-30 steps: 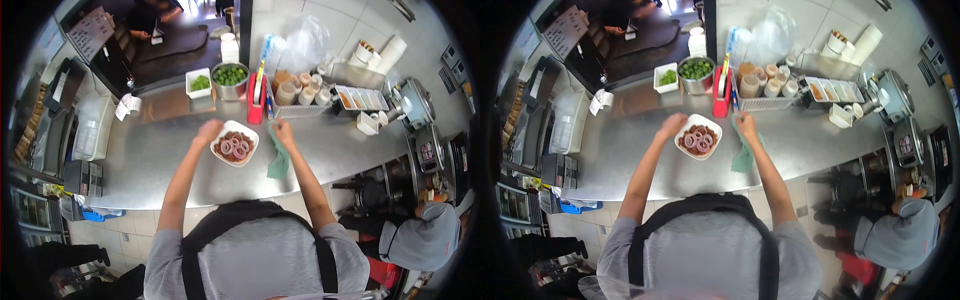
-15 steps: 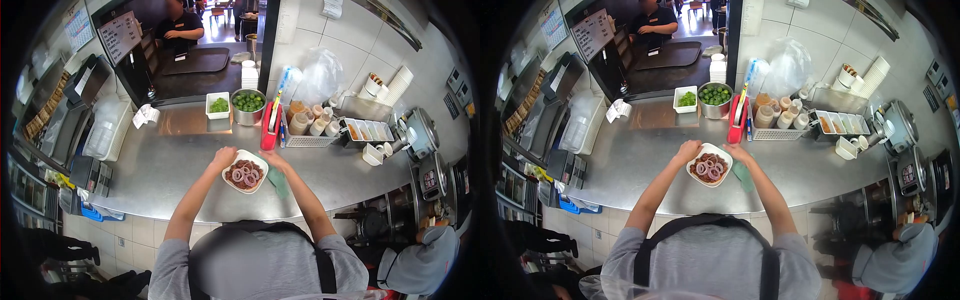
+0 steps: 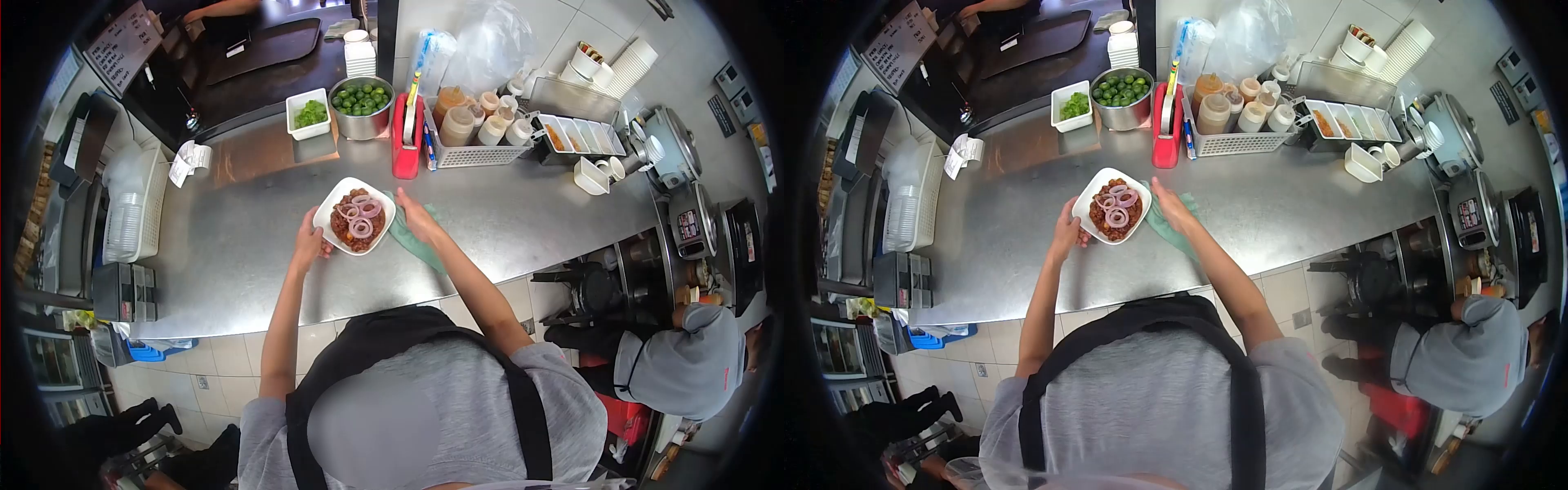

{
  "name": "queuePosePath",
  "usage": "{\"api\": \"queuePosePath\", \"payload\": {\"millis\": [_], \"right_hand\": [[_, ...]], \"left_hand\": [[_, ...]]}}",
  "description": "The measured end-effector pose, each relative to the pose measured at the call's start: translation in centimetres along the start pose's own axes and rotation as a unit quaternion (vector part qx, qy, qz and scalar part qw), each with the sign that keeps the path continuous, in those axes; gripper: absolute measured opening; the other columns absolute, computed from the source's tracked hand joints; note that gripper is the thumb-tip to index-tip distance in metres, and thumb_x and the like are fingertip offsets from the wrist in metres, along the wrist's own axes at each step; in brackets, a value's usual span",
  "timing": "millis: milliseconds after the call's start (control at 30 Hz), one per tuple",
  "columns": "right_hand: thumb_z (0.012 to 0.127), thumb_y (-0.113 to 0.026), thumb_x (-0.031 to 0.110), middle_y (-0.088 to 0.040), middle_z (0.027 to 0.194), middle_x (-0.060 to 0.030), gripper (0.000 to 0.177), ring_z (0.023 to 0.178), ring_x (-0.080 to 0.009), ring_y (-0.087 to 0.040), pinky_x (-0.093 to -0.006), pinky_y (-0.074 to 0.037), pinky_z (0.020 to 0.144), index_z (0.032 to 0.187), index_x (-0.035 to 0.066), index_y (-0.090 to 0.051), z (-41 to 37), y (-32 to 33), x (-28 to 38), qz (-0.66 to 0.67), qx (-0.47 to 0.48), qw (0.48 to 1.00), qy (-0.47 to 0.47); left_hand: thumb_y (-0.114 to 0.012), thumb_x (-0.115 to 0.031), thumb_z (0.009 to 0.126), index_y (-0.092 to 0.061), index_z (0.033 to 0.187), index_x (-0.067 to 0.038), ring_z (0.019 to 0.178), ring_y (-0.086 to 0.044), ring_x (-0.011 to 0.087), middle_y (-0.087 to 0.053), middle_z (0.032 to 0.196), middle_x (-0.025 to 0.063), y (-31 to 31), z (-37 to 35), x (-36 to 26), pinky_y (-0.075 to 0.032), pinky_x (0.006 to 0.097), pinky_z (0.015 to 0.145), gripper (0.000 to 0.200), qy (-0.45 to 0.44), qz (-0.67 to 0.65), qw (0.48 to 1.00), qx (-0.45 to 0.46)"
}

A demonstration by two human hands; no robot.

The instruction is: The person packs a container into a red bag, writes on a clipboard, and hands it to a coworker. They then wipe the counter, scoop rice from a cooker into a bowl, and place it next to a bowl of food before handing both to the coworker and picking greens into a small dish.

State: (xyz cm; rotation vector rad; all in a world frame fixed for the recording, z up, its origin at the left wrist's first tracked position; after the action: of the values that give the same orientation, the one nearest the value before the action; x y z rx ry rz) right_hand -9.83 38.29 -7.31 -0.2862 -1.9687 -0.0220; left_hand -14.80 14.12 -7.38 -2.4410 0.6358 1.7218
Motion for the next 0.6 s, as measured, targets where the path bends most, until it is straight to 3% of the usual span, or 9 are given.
{"api": "queuePosePath", "payload": {"millis": [67, 200, 300, 333, 433, 467, 533, 600], "right_hand": [[0.091, -0.033, 0.053, -0.04, 0.133, -0.0158, 0.071, 0.126, -0.0224, -0.033, -0.032, -0.021, 0.105, 0.13, -0.007, -0.034, -1.2, 0.1, -1.7, 0.06, -0.047, 0.997, -0.034], [0.095, -0.03, 0.04, -0.042, 0.131, -0.0105, 0.054, 0.12, -0.0158, -0.038, -0.0306, -0.027, 0.102, 0.128, -0.003, -0.036, -5.0, -2.3, -3.1, 0.242, -0.04, 0.968, 0.05], [0.095, -0.034, 0.038, -0.037, 0.135, -0.0126, 0.055, 0.122, -0.0189, -0.037, -0.0325, -0.025, 0.104, 0.13, -0.005, -0.031, -6.3, -3.6, -4.8, 0.348, -0.01, 0.935, 0.072], [0.095, -0.034, 0.036, -0.045, 0.127, -0.0104, 0.049, 0.115, -0.0202, -0.044, -0.0341, -0.032, 0.1, 0.126, -0.002, -0.037, -7.0, -3.7, -4.8, 0.365, -0.032, 0.929, 0.046], [0.095, -0.034, 0.033, -0.048, 0.125, -0.0108, 0.046, 0.114, -0.0219, -0.046, -0.0354, -0.033, 0.1, 0.125, -0.001, -0.039, -9.8, -3.9, -3.0, 0.418, 0.117, 0.9, -0.025], [0.095, -0.036, 0.031, -0.05, 0.121, -0.012, 0.043, 0.111, -0.0229, -0.049, -0.0366, -0.036, 0.097, 0.123, -0.001, -0.04, -10.4, -3.2, -2.7, 0.424, 0.093, 0.9, -0.04], [0.094, -0.038, 0.026, -0.054, 0.115, -0.0145, 0.038, 0.106, -0.0248, -0.053, -0.039, -0.041, 0.093, 0.12, -0.001, -0.043, -11.4, -1.5, -2.0, 0.435, 0.047, 0.896, -0.07], [0.093, -0.042, 0.024, -0.055, 0.113, -0.0141, 0.037, 0.106, -0.0242, -0.053, -0.0386, -0.041, 0.094, 0.119, -0.001, -0.044, -12.9, 0.9, 0.3, 0.388, -0.004, 0.921, -0.041]], "left_hand": [[-0.031, 0.0, 0.086, -0.022, 0.134, -0.014, 0.05, -0.057, 0.0154, -0.057, 0.068, 0.0109, -1.1, -1.3, 0.5, -0.051, 0.0266, 0.042, 0.051, 0.02, -0.059, 0.998, -0.005], [-0.029, 0.0, 0.088, -0.014, 0.129, -0.014, 0.058, -0.06, 0.0177, -0.057, 0.077, 0.0137, -5.2, -3.2, 1.6, -0.054, 0.0288, 0.05, 0.046, 0.03, -0.223, 0.974, -0.019], [-0.032, -0.003, 0.09, -0.014, 0.12, -0.012, 0.066, -0.061, 0.0185, -0.056, 0.085, 0.0162, -8.5, -4.9, 1.3, -0.054, 0.031, 0.057, 0.036, 0.035, -0.319, 0.947, -0.017], [-0.034, -0.005, 0.091, -0.015, 0.117, -0.011, 0.069, -0.061, 0.0186, -0.055, 0.087, 0.0171, -9.2, -5.4, 1.2, -0.054, 0.0317, 0.059, 0.033, 0.042, -0.342, 0.939, -0.012], [-0.041, -0.004, 0.09, -0.016, 0.115, -0.008, 0.061, -0.057, 0.0154, -0.055, 0.081, 0.0139, -10.3, -5.1, 2.8, -0.051, 0.0272, 0.052, 0.035, 0.037, -0.31, 0.95, -0.019], [-0.05, -0.011, 0.089, -0.02, 0.113, -0.008, 0.059, -0.054, 0.0128, -0.054, 0.079, 0.0109, -10.3, -5.2, 2.7, -0.044, 0.0235, 0.047, 0.039, 0.027, -0.295, 0.955, -0.019], [-0.053, -0.015, 0.088, -0.025, 0.111, -0.007, 0.057, -0.052, 0.0115, -0.053, 0.075, 0.0079, -10.3, -5.6, 3.7, -0.042, 0.0222, 0.046, 0.036, 0.059, -0.277, 0.959, 0.006], [-0.056, -0.018, 0.087, -0.032, 0.107, -0.007, 0.056, -0.05, 0.0103, -0.052, 0.072, 0.0054, -10.2, -6.2, 4.7, -0.04, 0.0214, 0.044, 0.033, 0.08, -0.242, 0.965, 0.061]]}}
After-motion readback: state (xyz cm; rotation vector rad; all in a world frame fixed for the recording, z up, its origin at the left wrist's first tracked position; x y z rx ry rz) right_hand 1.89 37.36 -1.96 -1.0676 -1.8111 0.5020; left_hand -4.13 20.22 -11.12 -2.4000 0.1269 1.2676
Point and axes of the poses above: each hand's wrist, its own z-axis towards the middle knuckle, its own y-axis out of the back of the hand, x = y × z, the point moved 5 cm from there along z, towards the middle knuckle
